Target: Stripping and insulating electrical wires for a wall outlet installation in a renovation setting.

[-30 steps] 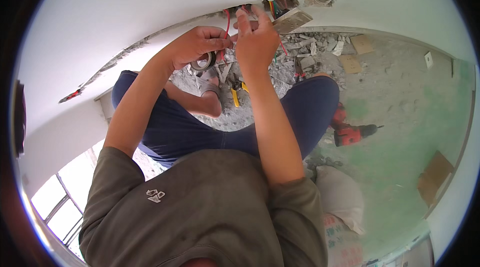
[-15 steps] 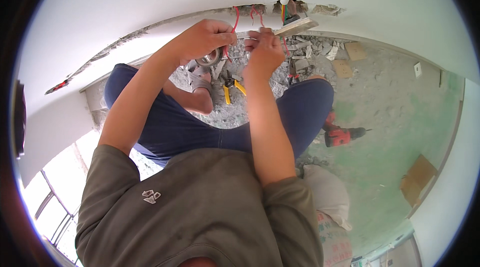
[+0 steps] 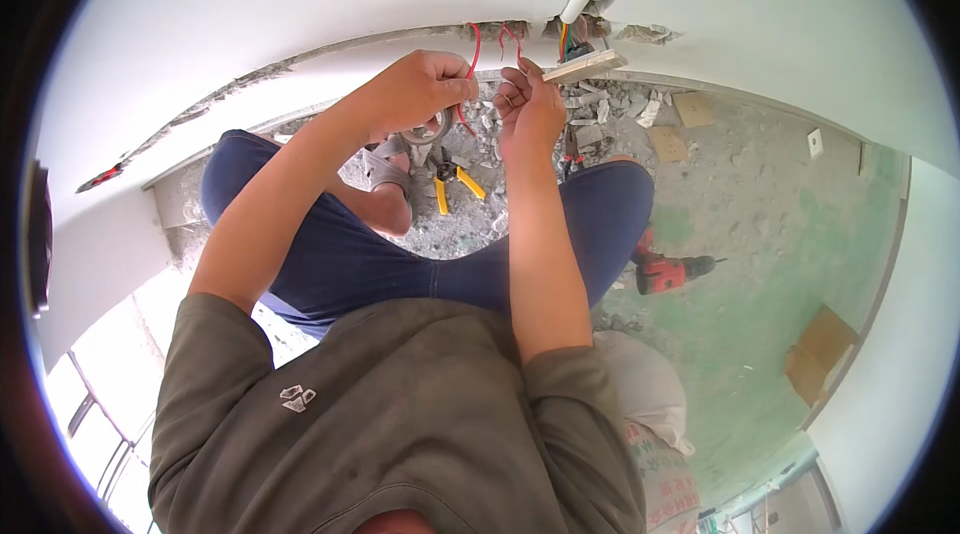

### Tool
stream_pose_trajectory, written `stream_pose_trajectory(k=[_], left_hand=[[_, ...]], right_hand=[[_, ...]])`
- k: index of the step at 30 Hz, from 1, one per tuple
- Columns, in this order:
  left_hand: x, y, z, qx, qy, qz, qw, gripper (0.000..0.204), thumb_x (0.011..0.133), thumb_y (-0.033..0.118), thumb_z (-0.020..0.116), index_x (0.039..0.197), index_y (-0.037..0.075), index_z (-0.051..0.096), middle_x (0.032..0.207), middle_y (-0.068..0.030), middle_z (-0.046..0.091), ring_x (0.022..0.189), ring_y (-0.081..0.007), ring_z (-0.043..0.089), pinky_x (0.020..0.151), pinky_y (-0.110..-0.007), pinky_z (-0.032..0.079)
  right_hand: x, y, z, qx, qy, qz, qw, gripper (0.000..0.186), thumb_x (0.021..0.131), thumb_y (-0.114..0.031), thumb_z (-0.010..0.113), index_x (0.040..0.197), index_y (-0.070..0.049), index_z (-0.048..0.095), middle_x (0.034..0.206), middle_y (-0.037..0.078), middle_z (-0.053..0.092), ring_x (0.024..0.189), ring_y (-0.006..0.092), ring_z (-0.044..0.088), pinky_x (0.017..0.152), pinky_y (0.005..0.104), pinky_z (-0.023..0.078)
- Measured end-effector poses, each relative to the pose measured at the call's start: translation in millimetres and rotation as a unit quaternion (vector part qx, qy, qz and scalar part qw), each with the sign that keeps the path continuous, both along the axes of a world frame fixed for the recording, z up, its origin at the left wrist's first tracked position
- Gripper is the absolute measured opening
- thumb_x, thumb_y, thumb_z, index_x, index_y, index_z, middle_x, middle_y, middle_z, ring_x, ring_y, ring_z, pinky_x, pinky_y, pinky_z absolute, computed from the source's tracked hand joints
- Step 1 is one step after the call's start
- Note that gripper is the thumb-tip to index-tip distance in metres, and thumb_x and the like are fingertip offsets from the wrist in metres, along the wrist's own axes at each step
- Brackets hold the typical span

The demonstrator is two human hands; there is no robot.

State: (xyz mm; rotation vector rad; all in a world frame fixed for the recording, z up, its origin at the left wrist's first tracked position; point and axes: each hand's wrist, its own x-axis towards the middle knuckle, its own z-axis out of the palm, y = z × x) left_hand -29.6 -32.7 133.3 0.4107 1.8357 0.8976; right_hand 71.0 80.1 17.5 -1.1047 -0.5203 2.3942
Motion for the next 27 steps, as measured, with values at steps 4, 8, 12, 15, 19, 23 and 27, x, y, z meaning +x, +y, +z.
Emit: stream_pose_trajectory(k=[4, 8, 12, 15, 19, 23, 27], left_hand=[[-2, 1, 1, -0.049, 0.022, -0.044, 0.998, 0.025, 0.091, 0.028, 0.056, 0.092, 0.004, 0.065, 0.079, -0.0018, 0.061, 0.066, -0.0094, 0.054, 0.057, -0.026, 0.046], [0, 5, 4, -0.027, 0.026, -0.037, 0.999, 0.028, 0.089, 0.031, 0.057, 0.091, 0.005, 0.065, 0.077, -0.0007, 0.061, 0.063, -0.0099, 0.053, 0.055, -0.025, 0.045], [1, 6, 4, -0.037, 0.020, -0.025, 0.999, 0.026, 0.088, 0.029, 0.057, 0.088, 0.004, 0.065, 0.076, -0.0001, 0.060, 0.066, -0.0091, 0.054, 0.056, -0.025, 0.045], [2, 3, -9, 0.012, 0.004, 0.004, 1.000, 0.028, 0.087, 0.029, 0.058, 0.096, 0.003, 0.066, 0.079, -0.0055, 0.061, 0.066, -0.0138, 0.055, 0.059, -0.029, 0.048], [3, 6, -8, 0.002, 0.004, -0.002, 1.000, 0.031, 0.088, 0.030, 0.056, 0.102, 0.004, 0.067, 0.085, -0.0066, 0.063, 0.071, -0.0143, 0.056, 0.061, -0.029, 0.049], [7, 6, -8, -0.005, 0.016, 0.006, 1.000, 0.026, 0.088, 0.027, 0.056, 0.094, 0.004, 0.066, 0.083, -0.0036, 0.063, 0.073, -0.0116, 0.056, 0.061, -0.028, 0.048], [7, 4, -8, 0.007, 0.007, 0.026, 1.000, 0.023, 0.088, 0.027, 0.058, 0.087, 0.005, 0.066, 0.077, 0.0001, 0.060, 0.071, -0.0087, 0.054, 0.060, -0.026, 0.046]], right_hand=[[0, 9, 13, 0.058, 0.062, 0.086, 0.993, 0.025, 0.089, -0.011, 0.050, 0.109, 0.000, 0.061, 0.082, 0.011, 0.065, 0.065, 0.0152, 0.060, 0.059, 0.0279, 0.053], [1, 16, -4, -0.001, 0.137, 0.107, 0.985, 0.030, 0.090, -0.012, 0.045, 0.113, 0.000, 0.060, 0.087, 0.012, 0.066, 0.070, 0.0173, 0.062, 0.064, 0.0299, 0.052], [0, 6, 6, -0.091, 0.240, 0.130, 0.958, 0.035, 0.093, -0.023, 0.043, 0.118, -0.002, 0.057, 0.091, 0.010, 0.065, 0.079, 0.0199, 0.061, 0.071, 0.0343, 0.049], [-5, -3, 13, -0.153, 0.248, 0.118, 0.949, 0.039, 0.096, -0.030, 0.041, 0.119, -0.003, 0.057, 0.091, 0.007, 0.064, 0.081, 0.0204, 0.060, 0.073, 0.0354, 0.048], [-9, 1, -11, -0.182, 0.416, 0.161, 0.876, 0.045, 0.100, -0.036, 0.034, 0.124, -0.002, 0.054, 0.094, 0.002, 0.061, 0.086, 0.0158, 0.056, 0.083, 0.0346, 0.046], [-8, 7, -17, -0.195, 0.409, 0.163, 0.876, 0.040, 0.100, -0.033, 0.037, 0.121, -0.004, 0.056, 0.089, 0.000, 0.058, 0.081, 0.0139, 0.054, 0.081, 0.0329, 0.045], [0, -1, -14, -0.233, 0.425, 0.119, 0.867, 0.029, 0.100, -0.023, 0.042, 0.116, -0.006, 0.058, 0.089, -0.001, 0.058, 0.079, 0.0116, 0.052, 0.077, 0.0295, 0.044]])
